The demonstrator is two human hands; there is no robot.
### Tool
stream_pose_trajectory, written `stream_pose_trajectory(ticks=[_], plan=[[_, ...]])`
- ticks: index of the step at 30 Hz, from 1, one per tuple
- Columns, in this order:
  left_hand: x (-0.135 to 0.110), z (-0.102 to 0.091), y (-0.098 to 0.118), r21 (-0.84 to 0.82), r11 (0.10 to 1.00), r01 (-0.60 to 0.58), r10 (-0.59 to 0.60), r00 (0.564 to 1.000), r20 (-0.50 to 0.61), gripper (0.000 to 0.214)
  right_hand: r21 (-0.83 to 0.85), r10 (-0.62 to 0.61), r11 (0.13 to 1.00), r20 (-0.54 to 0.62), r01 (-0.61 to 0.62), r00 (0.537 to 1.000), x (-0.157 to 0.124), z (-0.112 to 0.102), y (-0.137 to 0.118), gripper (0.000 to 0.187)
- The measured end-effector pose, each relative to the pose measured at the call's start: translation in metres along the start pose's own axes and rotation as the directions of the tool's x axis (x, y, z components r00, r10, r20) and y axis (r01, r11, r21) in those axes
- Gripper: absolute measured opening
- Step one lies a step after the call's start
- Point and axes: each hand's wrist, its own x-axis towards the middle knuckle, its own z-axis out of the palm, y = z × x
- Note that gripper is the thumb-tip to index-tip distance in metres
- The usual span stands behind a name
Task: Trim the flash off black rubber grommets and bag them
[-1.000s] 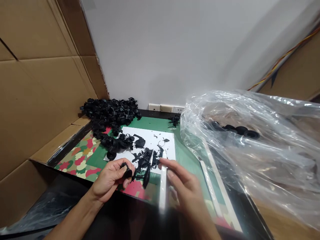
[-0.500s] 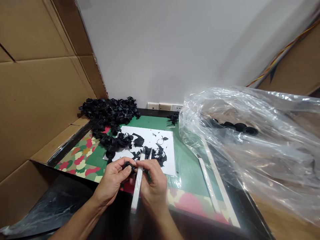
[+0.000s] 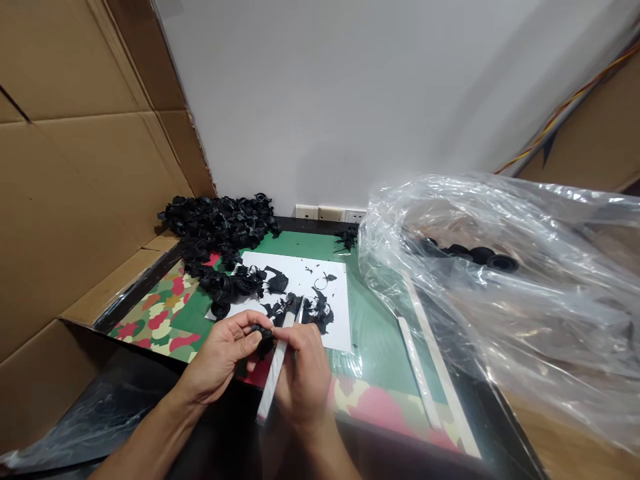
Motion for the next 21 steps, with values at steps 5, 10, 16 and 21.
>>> stream_pose_trajectory(ticks=[5, 10, 16, 21], plan=[[-0.001, 0.004, -0.001, -0.076, 0.997, -0.027, 0.024, 0.999, -0.042, 0.030, -0.033, -0.087, 0.996, 0.017, 0.088, 0.996, 0.000, 0.001, -0.005, 0.021], [-0.004, 0.006, -0.003, -0.094, 0.996, -0.009, 0.006, 0.999, -0.033, 0.031, -0.086, -0.135, 0.987, 0.008, 0.135, 0.991, -0.002, 0.004, -0.008, 0.019], [-0.005, 0.011, -0.004, -0.256, 0.965, -0.057, 0.046, 0.998, -0.047, 0.032, -0.138, -0.196, 0.972, -0.019, 0.191, 0.980, -0.008, 0.007, -0.006, 0.020], [-0.009, 0.015, -0.014, -0.285, 0.955, -0.079, 0.046, 0.992, -0.120, 0.033, -0.162, -0.203, 0.967, -0.033, 0.196, 0.979, -0.010, 0.007, -0.004, 0.023]])
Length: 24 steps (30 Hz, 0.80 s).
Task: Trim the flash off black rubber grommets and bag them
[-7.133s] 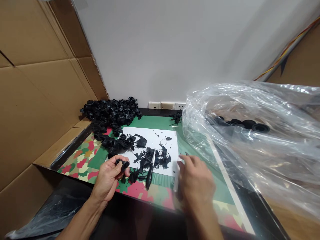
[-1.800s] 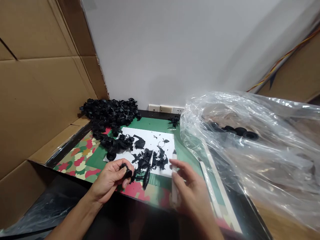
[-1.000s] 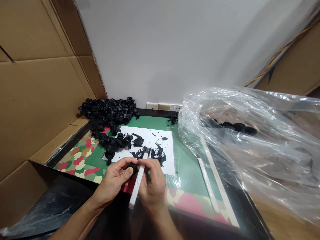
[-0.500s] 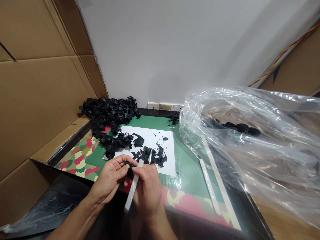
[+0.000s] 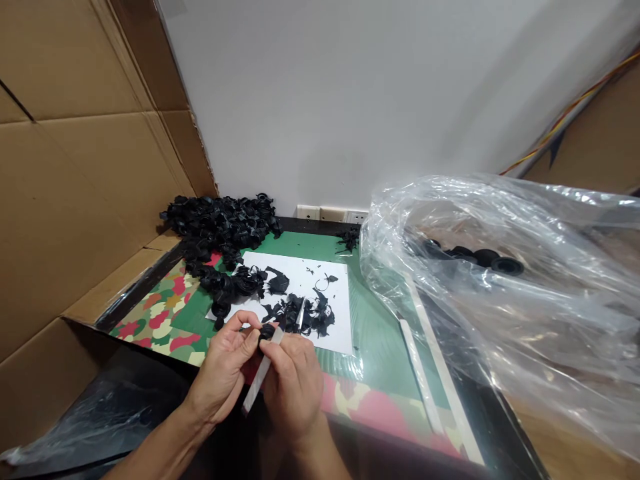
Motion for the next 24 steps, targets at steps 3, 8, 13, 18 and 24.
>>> stream_pose_trajectory(ticks=[3, 8, 13, 18, 24], plan=[[-0.003, 0.000, -0.004, 0.009, 1.000, 0.007, -0.006, 1.000, -0.031, 0.037, -0.027, -0.008, 1.000, -0.004, 0.008, 1.000, -0.001, 0.001, 0.001, 0.023], [0.000, 0.001, 0.002, 0.009, 0.999, 0.042, -0.042, 0.999, -0.005, 0.047, 0.034, 0.055, 0.998, 0.036, -0.057, 0.998, -0.004, 0.000, 0.001, 0.020], [0.007, 0.000, 0.009, 0.054, 0.997, 0.060, -0.059, 0.998, -0.022, 0.047, 0.191, 0.216, 0.954, 0.096, -0.231, 0.972, -0.013, -0.001, 0.000, 0.015], [0.011, -0.006, 0.006, 0.193, 0.981, 0.013, -0.007, 0.999, -0.033, 0.040, 0.377, 0.468, 0.801, 0.089, -0.465, 0.879, -0.018, 0.004, -0.004, 0.003], [0.016, -0.011, 0.004, 0.428, 0.902, -0.053, 0.096, 0.992, -0.079, 0.027, 0.327, 0.545, 0.780, 0.063, -0.534, 0.836, -0.001, -0.005, 0.006, 0.014]])
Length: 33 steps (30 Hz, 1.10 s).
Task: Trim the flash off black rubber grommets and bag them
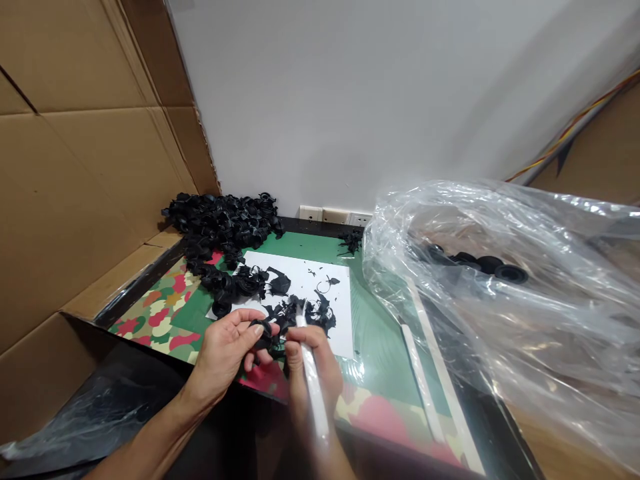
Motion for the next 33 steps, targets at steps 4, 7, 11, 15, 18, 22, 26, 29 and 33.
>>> stream_pose_trajectory(ticks=[4, 7, 11, 15, 18, 22, 26, 29, 33], plan=[[-0.001, -0.002, 0.001, 0.094, 0.995, -0.026, 0.026, 1.000, 0.000, 0.022, -0.173, -0.162, 0.968, 0.112, 0.180, 0.980, 0.021, -0.016, 0.003, 0.030], [-0.004, -0.003, -0.002, 0.133, 0.990, -0.052, 0.051, 0.999, 0.014, 0.019, -0.253, -0.273, 0.914, 0.194, 0.317, 0.942, 0.031, -0.022, 0.004, 0.037], [-0.005, -0.003, -0.007, 0.186, 0.976, -0.112, 0.106, 0.994, 0.041, 0.017, -0.330, -0.371, 0.827, 0.290, 0.456, 0.882, 0.032, -0.020, -0.001, 0.024], [-0.007, -0.003, -0.009, 0.284, 0.937, -0.203, 0.195, 0.979, 0.057, 0.016, -0.332, -0.360, 0.809, 0.373, 0.485, 0.855, 0.027, -0.012, -0.005, 0.021], [-0.010, -0.002, -0.008, 0.351, 0.905, -0.241, 0.226, 0.971, 0.084, 0.018, -0.368, -0.376, 0.782, 0.365, 0.503, 0.852, 0.023, -0.007, -0.006, 0.019], [-0.013, -0.004, -0.006, 0.460, 0.832, -0.309, 0.286, 0.950, 0.122, 0.019, -0.412, -0.408, 0.723, 0.392, 0.554, 0.824, 0.023, -0.005, -0.007, 0.020], [-0.015, -0.005, -0.005, 0.565, 0.721, -0.401, 0.378, 0.911, 0.164, 0.019, -0.468, -0.408, 0.624, 0.488, 0.626, 0.772, 0.030, -0.008, -0.012, 0.024], [-0.015, -0.006, -0.004, 0.614, 0.634, -0.471, 0.422, 0.875, 0.236, 0.019, -0.469, -0.415, 0.544, 0.570, 0.696, 0.709, 0.036, -0.010, -0.017, 0.027], [-0.015, -0.008, -0.002, 0.613, 0.603, -0.511, 0.428, 0.855, 0.292, 0.019, -0.446, -0.438, 0.517, 0.596, 0.730, 0.674, 0.042, -0.008, -0.017, 0.028]])
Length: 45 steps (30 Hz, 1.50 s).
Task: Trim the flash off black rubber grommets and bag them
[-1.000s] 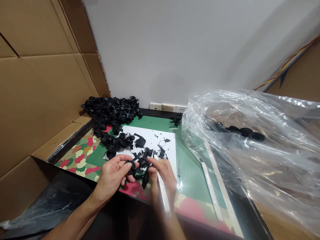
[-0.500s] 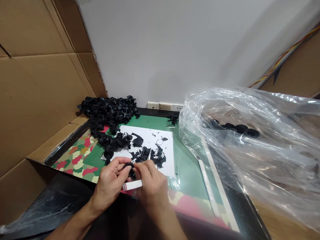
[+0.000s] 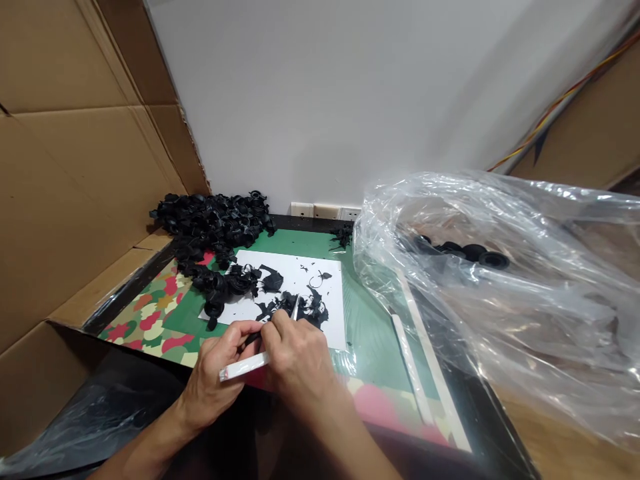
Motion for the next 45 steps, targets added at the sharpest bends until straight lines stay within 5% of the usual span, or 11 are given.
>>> stream_pose_trajectory(ticks=[5, 10, 14, 19, 22, 25, 29, 32, 39, 45], plan=[[0.000, -0.002, -0.001, -0.243, 0.953, 0.183, -0.185, 0.983, 0.012, 0.015, 0.033, 0.191, 0.981, -0.104, -0.189, 0.976, -0.009, 0.006, 0.013, 0.022], [0.006, -0.004, -0.001, -0.529, 0.748, 0.401, -0.407, 0.907, 0.112, 0.016, 0.358, 0.331, 0.891, -0.086, -0.281, 0.940, -0.016, 0.002, 0.016, 0.015], [0.012, -0.007, 0.001, -0.588, 0.671, 0.452, -0.457, 0.876, 0.152, 0.021, 0.616, 0.525, 0.670, 0.003, -0.416, 0.851, -0.015, -0.010, 0.011, 0.030], [0.015, -0.010, 0.002, -0.645, 0.579, 0.498, -0.465, 0.852, 0.240, 0.027, 0.734, 0.638, 0.430, 0.165, -0.525, 0.752, -0.021, -0.019, 0.018, 0.073], [0.016, -0.012, 0.002, -0.665, 0.533, 0.523, -0.460, 0.839, 0.291, 0.030, 0.794, 0.640, 0.152, 0.374, -0.588, 0.671, -0.031, -0.014, 0.021, 0.085], [0.017, -0.013, 0.004, -0.664, 0.504, 0.553, -0.467, 0.821, 0.328, 0.032, 0.834, 0.619, -0.108, 0.482, -0.540, 0.620, -0.039, -0.006, 0.017, 0.072], [0.019, -0.014, 0.007, -0.630, 0.526, 0.572, -0.465, 0.813, 0.350, 0.031, 0.849, 0.592, -0.286, 0.522, -0.445, 0.615, -0.039, 0.001, 0.008, 0.032], [0.019, -0.015, 0.009, -0.579, 0.590, 0.562, -0.458, 0.824, 0.333, 0.027, 0.853, 0.589, -0.274, 0.514, -0.445, 0.623, -0.036, 0.003, 0.003, 0.021], [0.017, -0.016, 0.012, -0.503, 0.672, 0.544, -0.444, 0.839, 0.315, 0.021, 0.906, 0.567, 0.044, 0.324, -0.421, 0.757, -0.034, 0.004, 0.007, 0.017], [0.018, -0.015, 0.012, -0.496, 0.673, 0.550, -0.437, 0.835, 0.334, 0.019, 0.893, 0.550, -0.031, 0.391, -0.450, 0.738, -0.035, 0.004, 0.005, 0.017]])
